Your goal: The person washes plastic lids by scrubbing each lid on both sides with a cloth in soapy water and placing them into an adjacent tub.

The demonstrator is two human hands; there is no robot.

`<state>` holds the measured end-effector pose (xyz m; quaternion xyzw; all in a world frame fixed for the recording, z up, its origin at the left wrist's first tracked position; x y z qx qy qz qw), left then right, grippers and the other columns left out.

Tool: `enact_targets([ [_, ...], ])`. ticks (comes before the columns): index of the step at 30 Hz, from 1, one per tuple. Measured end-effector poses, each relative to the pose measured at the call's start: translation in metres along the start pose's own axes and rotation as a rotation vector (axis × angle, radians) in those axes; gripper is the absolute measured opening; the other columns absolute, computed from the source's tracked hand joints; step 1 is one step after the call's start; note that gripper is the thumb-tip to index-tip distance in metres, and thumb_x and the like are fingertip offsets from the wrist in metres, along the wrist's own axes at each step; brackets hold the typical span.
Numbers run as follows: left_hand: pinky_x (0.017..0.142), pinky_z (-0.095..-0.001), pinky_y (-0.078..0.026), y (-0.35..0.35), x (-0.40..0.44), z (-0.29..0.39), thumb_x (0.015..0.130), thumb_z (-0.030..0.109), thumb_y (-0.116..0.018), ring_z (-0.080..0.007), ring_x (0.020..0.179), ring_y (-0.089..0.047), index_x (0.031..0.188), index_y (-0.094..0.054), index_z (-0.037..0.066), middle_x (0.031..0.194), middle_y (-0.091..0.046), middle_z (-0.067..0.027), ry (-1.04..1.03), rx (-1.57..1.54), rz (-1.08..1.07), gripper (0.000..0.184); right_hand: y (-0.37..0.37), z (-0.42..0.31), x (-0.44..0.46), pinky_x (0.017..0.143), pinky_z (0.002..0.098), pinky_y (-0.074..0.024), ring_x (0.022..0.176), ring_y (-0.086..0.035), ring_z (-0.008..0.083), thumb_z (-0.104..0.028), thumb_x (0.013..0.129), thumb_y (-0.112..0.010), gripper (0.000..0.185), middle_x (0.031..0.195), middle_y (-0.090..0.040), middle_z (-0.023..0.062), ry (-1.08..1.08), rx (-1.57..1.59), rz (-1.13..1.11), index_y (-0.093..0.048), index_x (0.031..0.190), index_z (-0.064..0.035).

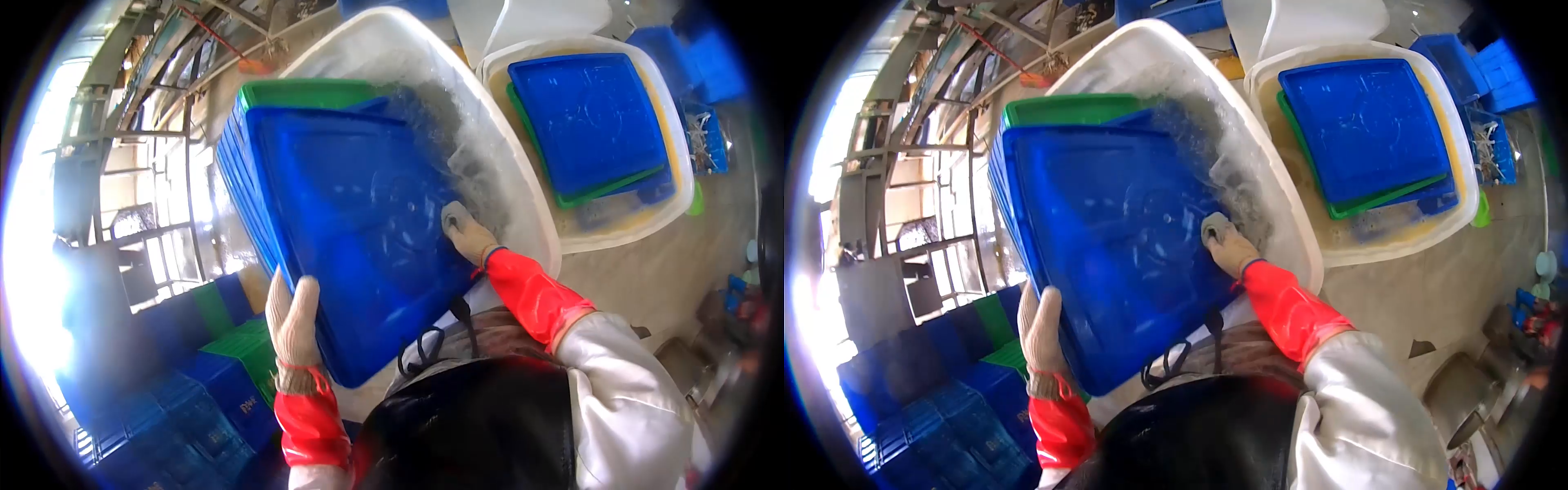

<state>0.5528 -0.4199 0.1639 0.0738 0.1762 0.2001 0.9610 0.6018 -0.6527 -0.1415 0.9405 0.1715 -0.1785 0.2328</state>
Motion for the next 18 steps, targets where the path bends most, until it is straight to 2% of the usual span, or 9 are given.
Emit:
enact_targets([
  [2, 0.085, -0.0277, -0.051, -0.008, 0.021, 0.002, 0.099, 0.011, -0.061, -0.0126, 0.095, -0.062, 0.131, -0.062, -0.004, 0.11, -0.068, -0.0055, -0.017, 0.047, -0.039, 0.036, -0.004, 0.008, -0.031, 0.105, 0.0444, -0.0456, 0.12, -0.061, 0.044, -0.038, 0.101, -0.052, 0.055, 0.127, -0.064, 0.029, -0.185, -0.111, -0.091, -0.049, 0.145, -0.0066],
  [3, 0.084, -0.0274, -0.051, -0.005, 0.032, -0.008, 0.098, 0.012, -0.063, -0.0122, 0.094, -0.062, 0.13, -0.063, -0.004, 0.109, -0.068, -0.0054, -0.118, 0.121, -0.017, 0.035, 0.007, -0.035, -0.051, 0.111, 0.044, -0.0419, 0.129, -0.055, 0.0442, -0.043, 0.098, -0.056, 0.072, 0.138, -0.055, 0.0343, -0.134, 0.03, -0.226, -0.04, 0.146, 0.0076],
  [7, 0.082, -0.027, -0.05, -0.022, 0.046, -0.006, 0.098, 0.016, -0.065, -0.0117, 0.091, -0.059, 0.127, -0.062, -0.005, 0.103, -0.067, -0.0056, -0.188, 0.291, -0.063, 0.036, -0.005, -0.145, -0.104, 0.125, 0.0495, -0.0227, 0.15, -0.025, 0.0484, -0.04, 0.089, -0.073, 0.099, 0.16, -0.025, 0.034, 0.47, -0.04, -0.165, -0.021, 0.157, 0.0077],
  [9, 0.083, -0.0269, -0.051, -0.025, 0.021, 0.004, 0.098, 0.013, -0.064, -0.0115, 0.091, -0.058, 0.129, -0.06, -0.004, 0.102, -0.066, -0.004, -0.274, 0.232, -0.074, 0.036, -0.004, -0.204, -0.103, 0.125, 0.0548, -0.0161, 0.152, -0.013, 0.0521, -0.035, 0.086, -0.073, 0.095, 0.164, -0.015, 0.0333, 0.751, 0.001, -0.122, -0.025, 0.157, 0.005],
  [13, 0.083, -0.0285, -0.052, 0.007, -0.049, 0.002, 0.091, 0.006, -0.067, -0.0119, 0.095, -0.061, 0.137, -0.055, -0.004, 0.111, -0.067, -0.0069, 0.034, 0.108, 0.029, 0.049, 0.003, -0.293, -0.039, 0.121, 0.0556, -0.0271, 0.143, -0.036, 0.0493, -0.032, 0.085, -0.071, 0.073, 0.152, -0.04, 0.0305, 1.187, 0.125, 0.079, -0.046, 0.148, -0.0035],
  [15, 0.083, -0.0294, -0.052, 0.034, -0.082, 0.006, 0.088, 0.005, -0.067, -0.0138, 0.094, -0.062, 0.137, -0.054, -0.005, 0.111, -0.068, -0.0084, 0.073, 0.02, 0.114, 0.051, 0.009, -0.312, 0.006, 0.115, 0.0467, -0.038, 0.134, -0.048, 0.0416, -0.04, 0.083, -0.075, 0.076, 0.141, -0.052, 0.0253, 1.034, 0.161, 0.148, -0.049, 0.144, -0.0014],
  [16, 0.083, -0.0298, -0.053, 0.049, -0.098, 0.01, 0.087, 0.004, -0.067, -0.015, 0.093, -0.062, 0.137, -0.054, -0.006, 0.112, -0.068, -0.0092, 0.109, 0.001, 0.14, 0.052, 0.003, -0.302, 0.037, 0.112, 0.0464, -0.0407, 0.128, -0.053, 0.0424, -0.038, 0.086, -0.074, 0.061, 0.137, -0.057, 0.0214, 0.998, 0.062, 0.374, -0.058, 0.134, -0.0038],
  [17, 0.084, -0.0302, -0.053, 0.06, -0.114, 0.017, 0.085, 0.003, -0.066, -0.0158, 0.092, -0.063, 0.137, -0.054, -0.007, 0.112, -0.067, -0.01, 0.076, 0.012, 0.221, 0.054, 0.017, -0.301, 0.045, 0.108, 0.0473, -0.0419, 0.12, -0.057, 0.0436, -0.033, 0.091, -0.07, 0.041, 0.13, -0.062, 0.019, 1.057, 0.025, 0.376, -0.065, 0.124, -0.0093],
  [18, 0.085, -0.0306, -0.054, 0.071, -0.132, 0.023, 0.083, 0.002, -0.065, -0.0167, 0.091, -0.063, 0.137, -0.054, -0.007, 0.112, -0.067, -0.0108, 0.043, 0.025, 0.304, 0.056, 0.024, -0.278, 0.056, 0.107, 0.0485, -0.0416, 0.12, -0.056, 0.0441, -0.03, 0.093, -0.066, 0.032, 0.126, -0.063, 0.0187, 0.836, 0.094, 0.3, -0.066, 0.119, -0.0119],
])
Point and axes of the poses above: each hand's wrist, its own x-axis towards the middle knuckle, its own y-axis out of the back of the hand, z = x × y, the point moved 6 cm from there along x, towards the middle knuckle
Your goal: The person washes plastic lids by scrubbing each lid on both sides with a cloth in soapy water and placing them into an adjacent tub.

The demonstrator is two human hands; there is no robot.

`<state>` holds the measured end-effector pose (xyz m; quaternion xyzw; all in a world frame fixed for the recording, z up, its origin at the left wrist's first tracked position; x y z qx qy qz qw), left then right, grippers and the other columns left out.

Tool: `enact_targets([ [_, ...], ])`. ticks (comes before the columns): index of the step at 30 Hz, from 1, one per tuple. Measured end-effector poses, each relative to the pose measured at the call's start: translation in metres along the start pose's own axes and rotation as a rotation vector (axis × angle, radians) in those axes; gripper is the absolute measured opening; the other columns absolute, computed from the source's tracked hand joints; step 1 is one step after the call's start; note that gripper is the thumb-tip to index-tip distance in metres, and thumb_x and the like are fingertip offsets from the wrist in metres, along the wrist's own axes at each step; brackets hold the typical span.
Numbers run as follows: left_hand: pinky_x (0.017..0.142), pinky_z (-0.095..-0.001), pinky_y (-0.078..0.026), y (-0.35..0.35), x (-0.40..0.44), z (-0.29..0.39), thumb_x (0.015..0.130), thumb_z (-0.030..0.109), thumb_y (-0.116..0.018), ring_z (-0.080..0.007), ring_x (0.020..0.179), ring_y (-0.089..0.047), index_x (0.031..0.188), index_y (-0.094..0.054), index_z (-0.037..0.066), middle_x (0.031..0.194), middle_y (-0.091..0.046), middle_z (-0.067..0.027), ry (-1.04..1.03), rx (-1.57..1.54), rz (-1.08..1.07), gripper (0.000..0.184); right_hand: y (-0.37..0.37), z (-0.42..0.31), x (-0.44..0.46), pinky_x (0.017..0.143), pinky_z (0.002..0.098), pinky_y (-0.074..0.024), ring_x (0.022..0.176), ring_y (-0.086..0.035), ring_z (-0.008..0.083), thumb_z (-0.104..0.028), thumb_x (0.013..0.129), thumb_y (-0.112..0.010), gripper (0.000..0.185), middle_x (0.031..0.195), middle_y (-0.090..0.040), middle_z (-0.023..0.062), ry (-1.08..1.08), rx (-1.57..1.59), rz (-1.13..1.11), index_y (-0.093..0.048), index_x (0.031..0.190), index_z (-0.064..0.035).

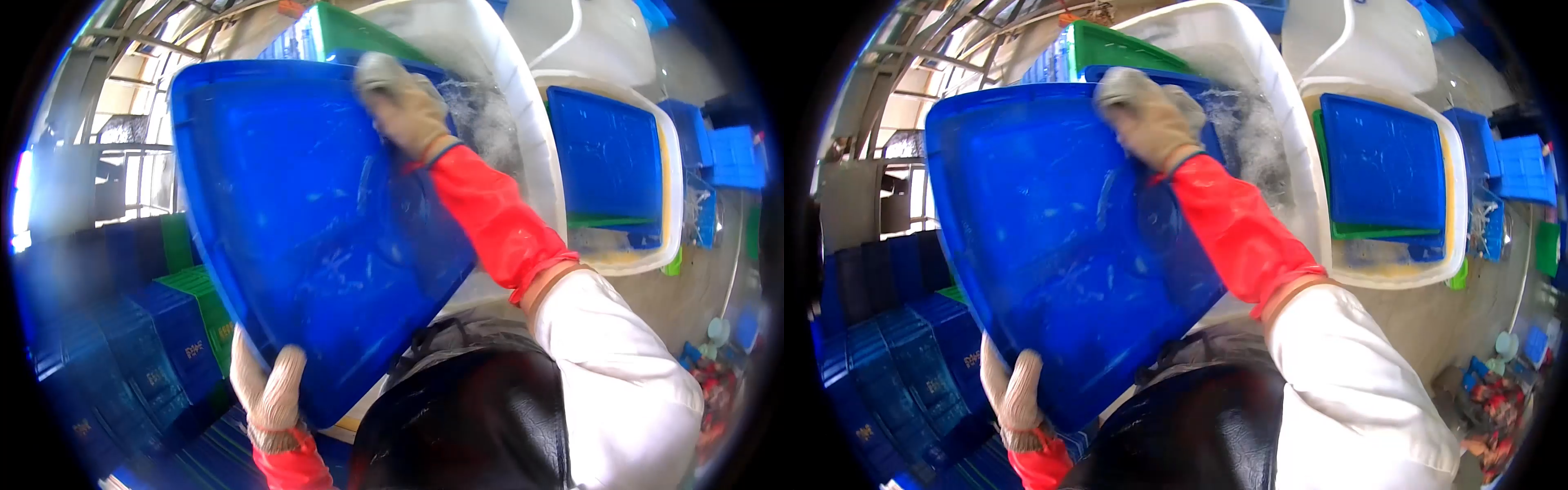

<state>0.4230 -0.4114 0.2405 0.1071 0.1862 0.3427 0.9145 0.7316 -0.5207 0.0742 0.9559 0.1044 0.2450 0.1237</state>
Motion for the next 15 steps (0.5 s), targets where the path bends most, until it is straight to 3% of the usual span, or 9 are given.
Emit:
enact_targets([
  [2, 0.087, -0.0329, -0.055, 0.022, -0.027, 0.008, 0.075, 0.002, -0.063, -0.0199, 0.096, -0.066, 0.138, -0.054, -0.007, 0.116, -0.068, -0.0133, -0.047, 0.051, 0.103, 0.065, 0.003, 0.081, -0.042, 0.103, 0.0482, -0.042, 0.122, -0.053, 0.0429, -0.026, 0.096, -0.059, 0.021, 0.119, -0.063, 0.0171, -0.282, -0.187, -0.031, -0.067, 0.111, -0.0132],
  [3, 0.091, -0.0347, -0.054, 0.033, -0.041, 0.004, 0.077, 0.005, -0.063, -0.0217, 0.102, -0.065, 0.144, -0.048, -0.008, 0.123, -0.065, -0.0151, -0.031, 0.091, 0.12, 0.07, 0.023, 0.074, -0.066, 0.105, 0.0465, -0.0408, 0.132, -0.047, 0.0412, -0.03, 0.097, -0.058, 0.023, 0.118, -0.062, 0.017, -0.061, -0.226, 0.01, -0.066, 0.109, -0.0126],
  [4, 0.096, -0.0365, -0.054, 0.045, -0.053, 0.001, 0.08, 0.008, -0.063, -0.0235, 0.109, -0.063, 0.15, -0.041, -0.008, 0.13, -0.061, -0.0168, -0.018, 0.133, 0.131, 0.075, 0.027, 0.108, -0.11, 0.106, 0.0476, -0.0432, 0.129, -0.053, 0.044, -0.038, 0.098, -0.054, 0.032, 0.116, -0.066, 0.021, -0.293, -0.03, -0.112, -0.067, 0.114, -0.0131],
  [5, 0.096, -0.0374, -0.054, 0.051, -0.062, 0.003, 0.081, 0.009, -0.064, -0.0241, 0.11, -0.063, 0.151, -0.04, -0.008, 0.132, -0.06, -0.0174, -0.032, 0.131, 0.151, 0.075, 0.034, 0.15, -0.167, 0.101, 0.0479, -0.048, 0.118, -0.061, 0.0466, -0.038, 0.099, -0.05, 0.038, 0.113, -0.069, 0.0264, -0.697, -0.143, -0.235, -0.067, 0.12, -0.0119],
  [6, 0.096, -0.0374, -0.054, 0.053, -0.067, 0.009, 0.081, 0.008, -0.063, -0.0249, 0.109, -0.064, 0.151, -0.04, -0.007, 0.134, -0.059, -0.0171, -0.057, 0.096, 0.217, 0.075, 0.038, 0.177, -0.213, 0.094, 0.0488, -0.0515, 0.104, -0.066, 0.0493, -0.034, 0.1, -0.044, 0.043, 0.113, -0.07, 0.0291, -0.809, -0.376, -0.589, -0.061, 0.133, -0.0119],
  [8, 0.094, -0.0373, -0.055, 0.056, -0.077, 0.023, 0.081, 0.006, -0.063, -0.0263, 0.107, -0.065, 0.152, -0.04, -0.005, 0.138, -0.058, -0.0166, -0.113, 0.03, 0.346, 0.075, 0.054, 0.159, -0.267, 0.092, 0.0493, -0.0516, 0.103, -0.068, 0.0455, -0.031, 0.099, -0.044, 0.043, 0.112, -0.071, 0.0267, -0.728, -0.195, -0.738, -0.054, 0.137, -0.0133],
  [11, 0.093, -0.0388, -0.055, 0.032, -0.069, 0.088, 0.073, 0.002, -0.065, -0.0268, 0.106, -0.066, 0.147, -0.048, -0.005, 0.133, -0.061, -0.0181, -0.366, 0.048, 0.306, 0.076, 0.093, 0.094, -0.255, 0.095, 0.0452, -0.0508, 0.111, -0.066, 0.0376, -0.031, 0.096, -0.055, 0.04, 0.12, -0.068, 0.0206, -0.572, -0.049, -0.844, -0.06, 0.132, -0.014],
  [13, 0.09, -0.0418, -0.054, -0.03, -0.071, 0.15, 0.084, 0.026, -0.067, -0.027, 0.103, -0.064, 0.136, -0.06, -0.004, 0.114, -0.068, -0.0142, -0.362, 0.308, 0.056, 0.061, 0.122, 0.062, -0.234, 0.097, 0.0431, -0.0507, 0.117, -0.064, 0.0336, -0.032, 0.095, -0.06, 0.044, 0.128, -0.065, 0.0152, -0.522, -0.004, -0.777, -0.06, 0.135, -0.0151],
  [15, 0.092, -0.0427, -0.053, -0.072, -0.05, 0.195, 0.084, 0.027, -0.067, -0.0275, 0.104, -0.065, 0.136, -0.06, -0.003, 0.116, -0.068, -0.015, -0.506, 0.407, -0.262, 0.061, 0.13, 0.041, -0.222, 0.103, 0.0434, -0.0481, 0.129, -0.057, 0.032, -0.038, 0.088, -0.069, 0.056, 0.134, -0.064, 0.0113, -0.106, -0.632, -1.071, -0.059, 0.139, -0.0186],
])
Point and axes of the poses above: each hand's wrist, its own x-axis towards the middle knuckle, its own y-axis out of the back of the hand, z = x × y, the point moved 6 cm from there along x, towards the middle knuckle
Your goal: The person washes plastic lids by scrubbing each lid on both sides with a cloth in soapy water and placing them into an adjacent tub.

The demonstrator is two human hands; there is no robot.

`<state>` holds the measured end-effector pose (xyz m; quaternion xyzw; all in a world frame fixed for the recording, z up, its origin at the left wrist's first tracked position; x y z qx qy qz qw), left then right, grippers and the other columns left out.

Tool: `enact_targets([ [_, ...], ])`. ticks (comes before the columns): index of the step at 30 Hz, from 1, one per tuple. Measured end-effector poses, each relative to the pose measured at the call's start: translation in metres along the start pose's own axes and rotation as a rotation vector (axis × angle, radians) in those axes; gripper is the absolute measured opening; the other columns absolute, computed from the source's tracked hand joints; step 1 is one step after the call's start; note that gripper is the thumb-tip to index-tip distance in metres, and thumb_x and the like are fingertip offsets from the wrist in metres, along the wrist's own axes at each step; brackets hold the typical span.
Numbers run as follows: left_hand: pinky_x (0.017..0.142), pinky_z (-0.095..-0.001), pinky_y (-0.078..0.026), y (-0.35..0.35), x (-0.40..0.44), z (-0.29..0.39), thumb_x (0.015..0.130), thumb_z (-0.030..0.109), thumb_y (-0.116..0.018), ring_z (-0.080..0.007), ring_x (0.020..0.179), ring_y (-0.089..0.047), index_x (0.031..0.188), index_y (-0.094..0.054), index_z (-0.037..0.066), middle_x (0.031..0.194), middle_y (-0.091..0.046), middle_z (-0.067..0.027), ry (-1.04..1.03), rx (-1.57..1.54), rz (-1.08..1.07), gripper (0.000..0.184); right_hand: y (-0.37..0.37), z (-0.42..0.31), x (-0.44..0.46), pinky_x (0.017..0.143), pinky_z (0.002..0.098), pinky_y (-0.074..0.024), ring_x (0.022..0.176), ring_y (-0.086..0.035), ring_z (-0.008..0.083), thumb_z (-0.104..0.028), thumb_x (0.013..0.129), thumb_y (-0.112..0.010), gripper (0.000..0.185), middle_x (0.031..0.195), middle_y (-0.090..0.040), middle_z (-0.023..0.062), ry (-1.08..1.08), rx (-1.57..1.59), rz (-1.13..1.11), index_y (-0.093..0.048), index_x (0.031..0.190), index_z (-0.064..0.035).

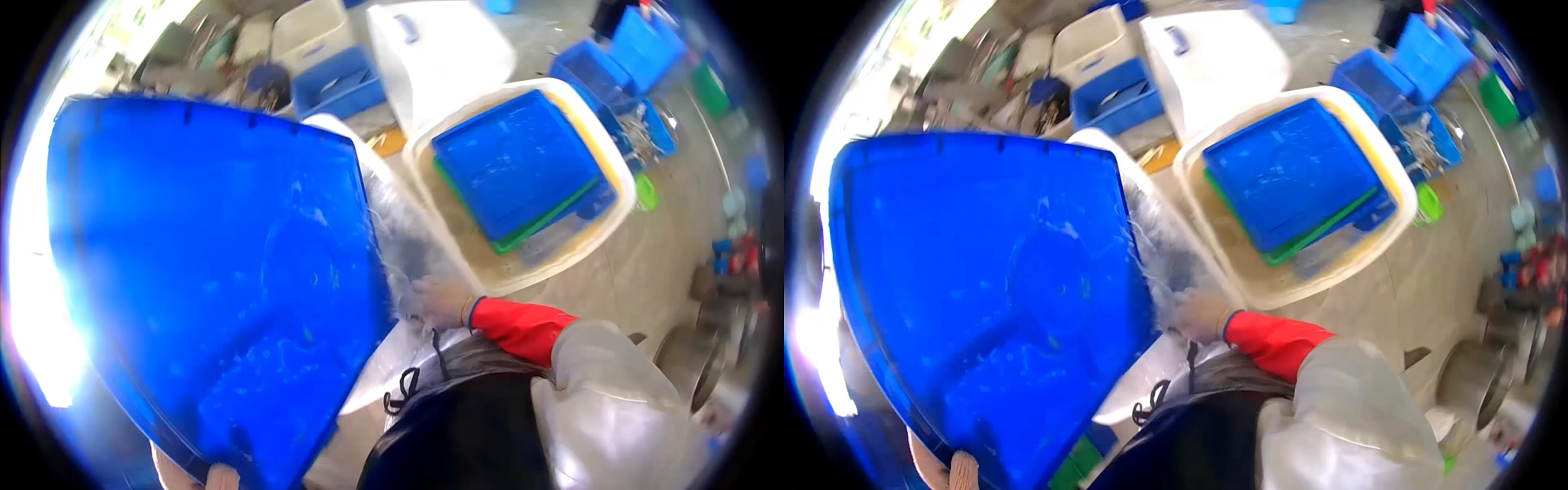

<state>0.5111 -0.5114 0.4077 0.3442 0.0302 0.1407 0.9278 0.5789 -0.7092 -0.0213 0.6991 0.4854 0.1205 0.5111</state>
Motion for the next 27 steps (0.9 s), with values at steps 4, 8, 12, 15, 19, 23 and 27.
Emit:
enact_targets([
  [4, 0.096, -0.044, -0.052, -0.062, 0.046, 0.065, 0.074, 0.015, -0.068, -0.0287, 0.109, -0.066, 0.139, -0.058, -0.003, 0.122, -0.067, -0.0194, -0.489, 0.416, -0.627, 0.068, -0.011, 0.009, -0.032, 0.103, 0.0419, -0.048, 0.12, -0.058, 0.0307, -0.04, 0.073, -0.078, 0.05, 0.128, -0.063, 0.0091, 0.058, -0.124, 0.531, -0.072, 0.115, -0.0136],
  [8, 0.107, -0.0484, -0.044, -0.199, 0.055, 0.095, 0.066, 0.012, -0.078, -0.0294, 0.098, -0.07, 0.135, -0.062, 0.0, 0.115, -0.073, -0.0088, -1.22, 0.787, -0.657, 0.073, -0.016, 0.005, -0.039, 0.092, 0.0423, -0.05, 0.103, -0.062, 0.0244, -0.042, 0.062, -0.08, 0.04, 0.105, -0.066, 0.0047, 0.103, -0.055, 0.672, -0.075, 0.092, -0.0156],
  [12, 0.112, -0.0493, -0.039, -0.329, 0.111, 0.011, 0.066, 0.014, -0.081, -0.0256, 0.079, -0.064, 0.138, -0.06, 0.008, 0.098, -0.072, -0.0063, -1.308, 0.531, -0.738, 0.075, -0.03, 0.003, -0.023, 0.084, 0.0414, -0.0505, 0.092, -0.064, 0.0225, -0.045, 0.06, -0.078, 0.035, 0.092, -0.066, 0.0021, 0.071, -0.081, 0.725, -0.072, 0.081, -0.0163],
  [15, 0.113, -0.0526, -0.038, -0.411, 0.127, -0.02, 0.066, 0.011, -0.082, -0.0319, 0.079, -0.063, 0.136, -0.06, 0.011, 0.081, -0.066, -0.0072, -1.402, 0.557, -0.658, 0.073, -0.04, 0.004, -0.012, 0.08, 0.0406, -0.0507, 0.088, -0.066, 0.0215, -0.046, 0.058, -0.076, 0.036, 0.088, -0.068, 0.0018, 0.035, -0.104, 0.727, -0.072, 0.079, -0.0172],
  [19, 0.111, -0.0518, -0.042, -0.423, 0.191, -0.103, 0.066, 0.007, -0.08, -0.0361, 0.103, -0.068, 0.136, -0.061, 0.008, 0.111, -0.071, -0.0175, -1.223, 0.548, -0.364, 0.073, -0.043, 0.005, -0.007, 0.084, 0.0402, -0.0483, 0.092, -0.062, 0.0234, -0.042, 0.063, -0.075, 0.036, 0.092, -0.065, 0.0057, -0.013, -0.079, 0.642, -0.07, 0.083, -0.0128],
  [23, 0.106, -0.0435, -0.048, -0.306, 0.323, -0.211, 0.074, 0.019, -0.073, -0.0408, 0.12, -0.062, 0.141, -0.056, 0.003, 0.132, -0.064, -0.023, -0.701, 0.633, -0.095, 0.072, -0.042, 0.005, -0.008, 0.084, 0.0403, -0.0484, 0.091, -0.062, 0.0242, -0.042, 0.065, -0.073, 0.035, 0.092, -0.065, 0.0062, -0.026, -0.028, 0.66, -0.07, 0.084, -0.0121],
  [27, 0.108, -0.0507, -0.045, -0.187, 0.278, -0.216, 0.085, 0.035, -0.067, -0.0312, 0.112, -0.066, 0.136, -0.062, 0.005, 0.122, -0.07, -0.019, -0.584, 1.151, -0.408, 0.059, -0.046, 0.007, -0.004, 0.083, 0.0397, -0.0485, 0.09, -0.062, 0.0233, -0.042, 0.066, -0.073, 0.034, 0.089, -0.064, 0.0046, -0.015, -0.059, 0.569, -0.068, 0.082, -0.0123],
])
Point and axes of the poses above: each hand's wrist, its own x-axis towards the middle knuckle, its own y-axis out of the back of the hand, z = x × y, the point moved 6 cm from there along x, towards the middle knuckle
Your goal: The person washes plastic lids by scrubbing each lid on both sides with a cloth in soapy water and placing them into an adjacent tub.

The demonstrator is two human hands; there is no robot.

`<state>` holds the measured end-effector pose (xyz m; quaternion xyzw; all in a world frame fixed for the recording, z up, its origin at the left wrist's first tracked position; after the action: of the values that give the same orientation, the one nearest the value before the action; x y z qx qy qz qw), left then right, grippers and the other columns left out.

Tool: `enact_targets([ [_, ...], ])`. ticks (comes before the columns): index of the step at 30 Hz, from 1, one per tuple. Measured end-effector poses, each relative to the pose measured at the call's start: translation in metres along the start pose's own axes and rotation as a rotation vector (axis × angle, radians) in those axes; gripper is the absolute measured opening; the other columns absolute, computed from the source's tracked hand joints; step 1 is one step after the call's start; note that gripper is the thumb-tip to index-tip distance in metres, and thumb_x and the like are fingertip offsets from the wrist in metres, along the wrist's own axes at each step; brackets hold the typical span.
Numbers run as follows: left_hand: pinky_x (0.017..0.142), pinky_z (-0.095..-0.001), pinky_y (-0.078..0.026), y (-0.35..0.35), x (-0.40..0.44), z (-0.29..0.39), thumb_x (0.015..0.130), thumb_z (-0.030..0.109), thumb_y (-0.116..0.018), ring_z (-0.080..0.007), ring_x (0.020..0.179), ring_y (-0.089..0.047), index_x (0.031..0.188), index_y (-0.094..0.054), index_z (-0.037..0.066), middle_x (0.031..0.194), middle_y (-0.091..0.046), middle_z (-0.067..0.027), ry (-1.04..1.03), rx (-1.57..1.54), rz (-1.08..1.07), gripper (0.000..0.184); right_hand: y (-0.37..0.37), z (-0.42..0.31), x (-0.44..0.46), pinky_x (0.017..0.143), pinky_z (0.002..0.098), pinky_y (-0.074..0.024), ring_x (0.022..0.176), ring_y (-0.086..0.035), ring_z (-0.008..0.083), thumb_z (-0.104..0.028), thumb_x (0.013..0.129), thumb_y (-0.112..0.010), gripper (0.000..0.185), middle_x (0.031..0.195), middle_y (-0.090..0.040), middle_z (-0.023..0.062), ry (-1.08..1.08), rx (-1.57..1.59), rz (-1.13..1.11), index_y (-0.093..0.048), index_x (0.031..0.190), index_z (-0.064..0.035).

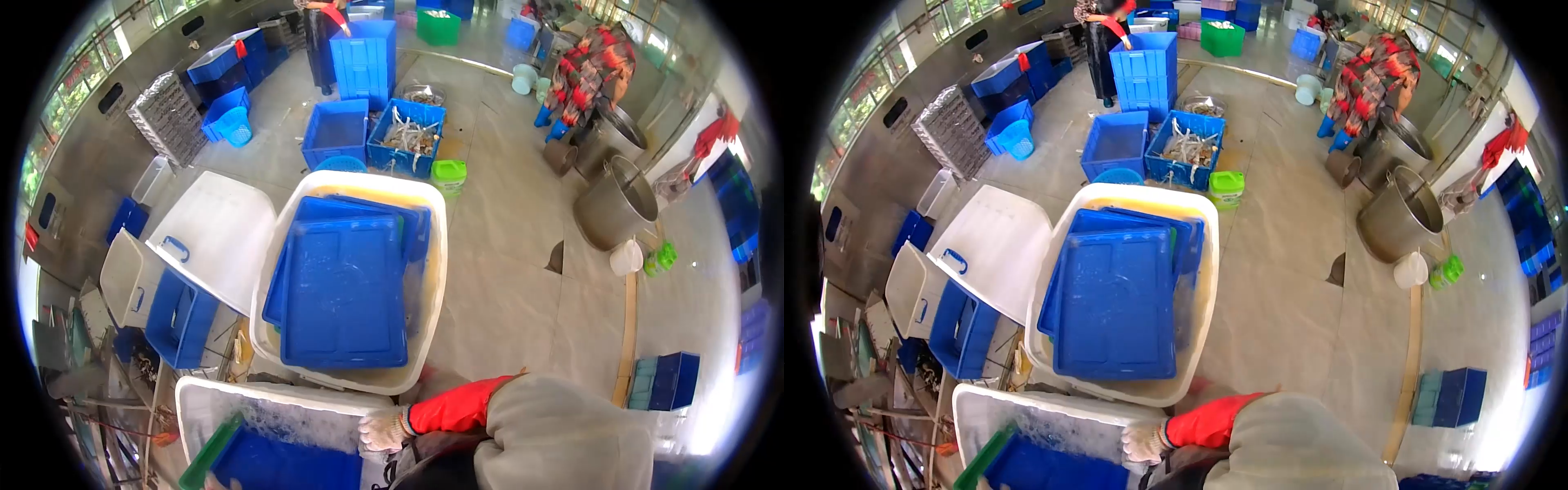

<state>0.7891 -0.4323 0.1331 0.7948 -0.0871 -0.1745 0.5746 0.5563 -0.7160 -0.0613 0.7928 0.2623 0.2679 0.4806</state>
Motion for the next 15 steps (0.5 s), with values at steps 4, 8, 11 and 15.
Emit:
enact_targets([
  [4, 0.115, -0.0515, -0.036, -0.012, -0.026, 0.007, 0.085, 0.039, -0.065, -0.032, 0.115, -0.065, 0.137, -0.061, 0.008, 0.123, -0.07, -0.0193, 0.068, 0.05, -0.048, 0.061, 0.003, 0.004, -0.006, 0.078, 0.0395, -0.0499, 0.084, -0.064, 0.0239, -0.045, 0.063, -0.074, 0.035, 0.084, -0.066, 0.0025, 0.027, 0.016, 0.105, -0.066, 0.08, -0.0154],
  [8, 0.116, -0.0501, -0.036, -0.022, -0.026, 0.016, 0.088, 0.039, -0.064, -0.0309, 0.119, -0.064, 0.144, -0.057, 0.011, 0.133, -0.066, -0.0204, 0.198, -0.005, -0.157, 0.063, 0.005, 0.008, -0.012, 0.08, 0.039, -0.0491, 0.089, -0.063, 0.0237, -0.045, 0.061, -0.076, 0.039, 0.088, -0.065, 0.0037, 0.041, 0.035, 0.05, -0.065, 0.084, -0.0146],
  [11, 0.118, -0.0544, -0.031, -0.061, -0.003, -0.016, 0.073, 0.028, -0.072, -0.0426, 0.126, -0.055, 0.145, -0.051, 0.004, 0.139, -0.057, -0.0308, 0.283, -0.093, 0.179, 0.079, 0.016, 0.007, -0.013, 0.082, 0.0388, -0.0483, 0.09, -0.062, 0.023, -0.043, 0.062, -0.077, 0.039, 0.088, -0.063, 0.0031, 0.064, 0.031, 0.033, -0.064, 0.084, -0.0138],
  [15, 0.121, -0.0563, -0.024, -0.093, 0.023, -0.01, 0.075, 0.025, -0.072, -0.0425, 0.135, -0.05, 0.145, -0.049, 0.002, 0.144, -0.053, -0.0288, 0.531, -0.446, 0.338, 0.077, 0.013, 0.008, -0.016, 0.083, 0.0384, -0.0478, 0.089, -0.061, 0.0231, -0.04, 0.063, -0.076, 0.036, 0.087, -0.062, 0.0028, 0.083, 0.033, 0.032, -0.064, 0.083, -0.013],
])
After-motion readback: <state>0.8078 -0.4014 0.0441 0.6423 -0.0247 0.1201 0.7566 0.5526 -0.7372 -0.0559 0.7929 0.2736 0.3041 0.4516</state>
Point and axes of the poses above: each hand's wrist, its own x-axis towards the middle knuckle, its own y-axis out of the back of the hand, z = x × y, the point moved 6 cm from there along x, towards the middle knuckle
